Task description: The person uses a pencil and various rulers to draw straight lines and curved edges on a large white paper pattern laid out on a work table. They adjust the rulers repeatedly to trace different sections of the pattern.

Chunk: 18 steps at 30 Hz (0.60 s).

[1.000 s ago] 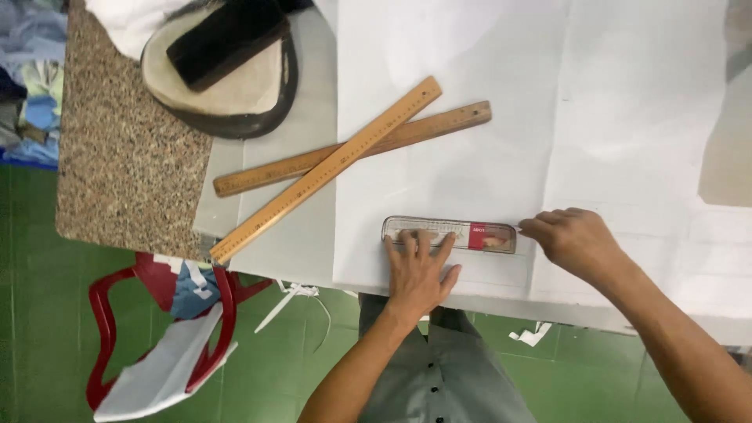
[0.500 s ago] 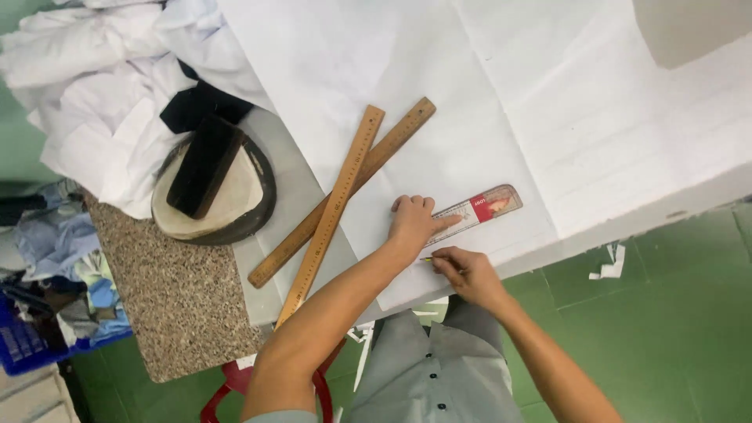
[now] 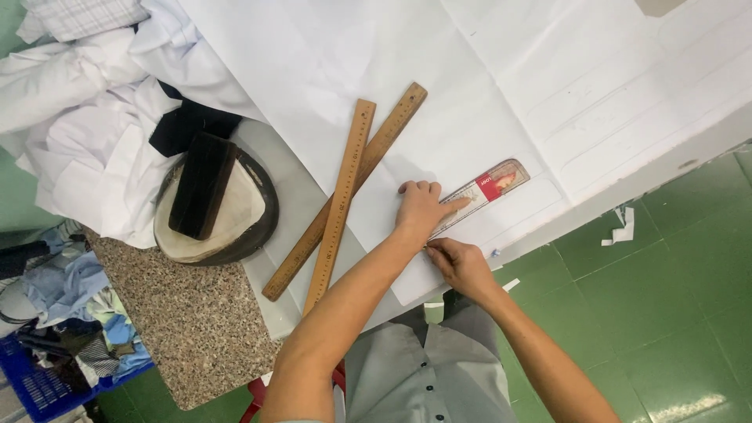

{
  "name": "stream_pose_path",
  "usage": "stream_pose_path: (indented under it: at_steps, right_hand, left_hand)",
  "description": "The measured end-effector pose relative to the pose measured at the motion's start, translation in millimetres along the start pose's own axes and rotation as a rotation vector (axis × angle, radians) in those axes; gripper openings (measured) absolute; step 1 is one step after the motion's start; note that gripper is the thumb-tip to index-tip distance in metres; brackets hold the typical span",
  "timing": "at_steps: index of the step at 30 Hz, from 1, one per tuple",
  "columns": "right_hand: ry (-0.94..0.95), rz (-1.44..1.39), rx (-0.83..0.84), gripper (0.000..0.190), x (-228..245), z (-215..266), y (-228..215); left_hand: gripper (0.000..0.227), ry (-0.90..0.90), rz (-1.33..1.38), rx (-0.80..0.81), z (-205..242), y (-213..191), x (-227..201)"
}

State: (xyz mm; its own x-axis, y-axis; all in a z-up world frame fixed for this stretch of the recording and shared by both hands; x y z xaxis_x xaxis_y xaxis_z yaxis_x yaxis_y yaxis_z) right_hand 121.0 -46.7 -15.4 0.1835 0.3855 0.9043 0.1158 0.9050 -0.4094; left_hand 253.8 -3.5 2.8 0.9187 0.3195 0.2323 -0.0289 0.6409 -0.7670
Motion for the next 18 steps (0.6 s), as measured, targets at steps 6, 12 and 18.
stream_pose_path:
  at_steps: [6,12,18]
  right_hand:
    - [-0.015,0.055,0.003,0.017,0.6,-2.1,2.5]
    - [-0.073,0.213,0.094,0.015,0.9,-13.9,-13.1]
    - [0.061,0.530,0.072,0.023,-33.9,-34.9,-153.4]
  left_hand:
    - [0.124,0.007,-0.002,-0.007,-1.3,2.5,-0.4]
    - [0.123,0.003,0.044,0.013,2.4,-2.7,-0.2]
    - [0.118,-0.012,0.102,0.040,13.5,-20.9,4.7]
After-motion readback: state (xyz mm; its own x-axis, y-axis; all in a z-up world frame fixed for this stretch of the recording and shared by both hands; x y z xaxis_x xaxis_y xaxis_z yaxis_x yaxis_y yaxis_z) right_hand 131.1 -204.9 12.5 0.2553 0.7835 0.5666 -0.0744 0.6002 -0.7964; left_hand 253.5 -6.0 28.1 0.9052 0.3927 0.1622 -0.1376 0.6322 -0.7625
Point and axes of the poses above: each hand's wrist, its own z-axis away from the middle knuckle, its own y-axis out of the palm, x = y × z, the point moved 3 cm from there along -z, towards the middle knuckle, and after that the axes turned 9 degrees about -y, right-handed, at the moved point
